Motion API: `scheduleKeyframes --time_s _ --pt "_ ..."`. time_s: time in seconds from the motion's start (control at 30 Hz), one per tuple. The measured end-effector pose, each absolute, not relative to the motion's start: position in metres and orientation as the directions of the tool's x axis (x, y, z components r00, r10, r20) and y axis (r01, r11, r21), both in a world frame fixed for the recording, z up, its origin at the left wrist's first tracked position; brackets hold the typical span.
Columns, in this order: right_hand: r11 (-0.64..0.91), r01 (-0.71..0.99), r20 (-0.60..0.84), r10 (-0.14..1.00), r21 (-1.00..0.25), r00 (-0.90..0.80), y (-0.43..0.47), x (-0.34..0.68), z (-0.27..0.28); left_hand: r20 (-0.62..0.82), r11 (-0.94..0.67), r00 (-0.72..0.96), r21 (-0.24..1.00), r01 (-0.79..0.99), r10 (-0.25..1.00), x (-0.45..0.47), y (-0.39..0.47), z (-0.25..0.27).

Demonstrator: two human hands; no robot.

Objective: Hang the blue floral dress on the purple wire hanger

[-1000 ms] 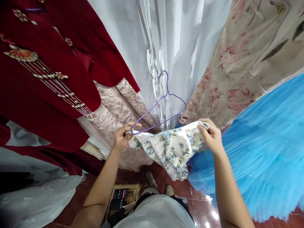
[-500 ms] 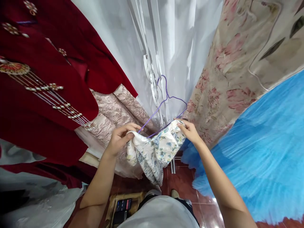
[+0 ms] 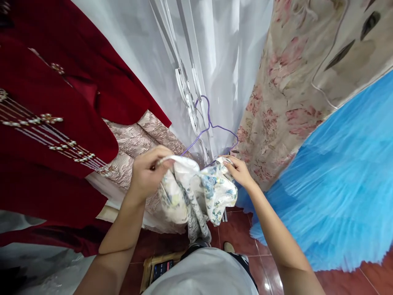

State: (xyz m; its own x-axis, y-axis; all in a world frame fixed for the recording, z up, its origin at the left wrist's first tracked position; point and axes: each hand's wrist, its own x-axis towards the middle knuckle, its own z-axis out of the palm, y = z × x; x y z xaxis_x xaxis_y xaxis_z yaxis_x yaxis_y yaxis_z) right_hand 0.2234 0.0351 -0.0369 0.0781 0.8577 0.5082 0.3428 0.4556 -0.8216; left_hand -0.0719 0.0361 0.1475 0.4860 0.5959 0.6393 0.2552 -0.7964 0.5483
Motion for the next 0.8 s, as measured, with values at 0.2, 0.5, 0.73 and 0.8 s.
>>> scheduleKeyframes --time_s 0.2,0.5,0.73,0.8 --pt "0.408 0.313 0.454 0.887 -0.858 0.088 0.035 0.216 -0.039 0.426 -0.498 0.486 0.867 0.022 0.763 -0.061 0.126 0.128" --pt "0.382 0.291 0.446 0.873 -0.877 0.198 0.005 0.202 -0.030 0.352 -0.595 0.672 0.786 0.166 0.652 -0.035 0.171 0.148" --pt "0.457 0.381 0.570 0.776 -0.804 0.272 -0.028 0.216 -0.018 0.229 -0.688 0.677 0.474 0.550 0.699 -0.064 0.119 0.144" --pt "0.449 0.449 0.634 0.588 -0.772 0.502 -0.026 0.243 -0.018 0.305 -0.696 0.636 0.446 0.562 0.709 -0.061 0.111 0.130"
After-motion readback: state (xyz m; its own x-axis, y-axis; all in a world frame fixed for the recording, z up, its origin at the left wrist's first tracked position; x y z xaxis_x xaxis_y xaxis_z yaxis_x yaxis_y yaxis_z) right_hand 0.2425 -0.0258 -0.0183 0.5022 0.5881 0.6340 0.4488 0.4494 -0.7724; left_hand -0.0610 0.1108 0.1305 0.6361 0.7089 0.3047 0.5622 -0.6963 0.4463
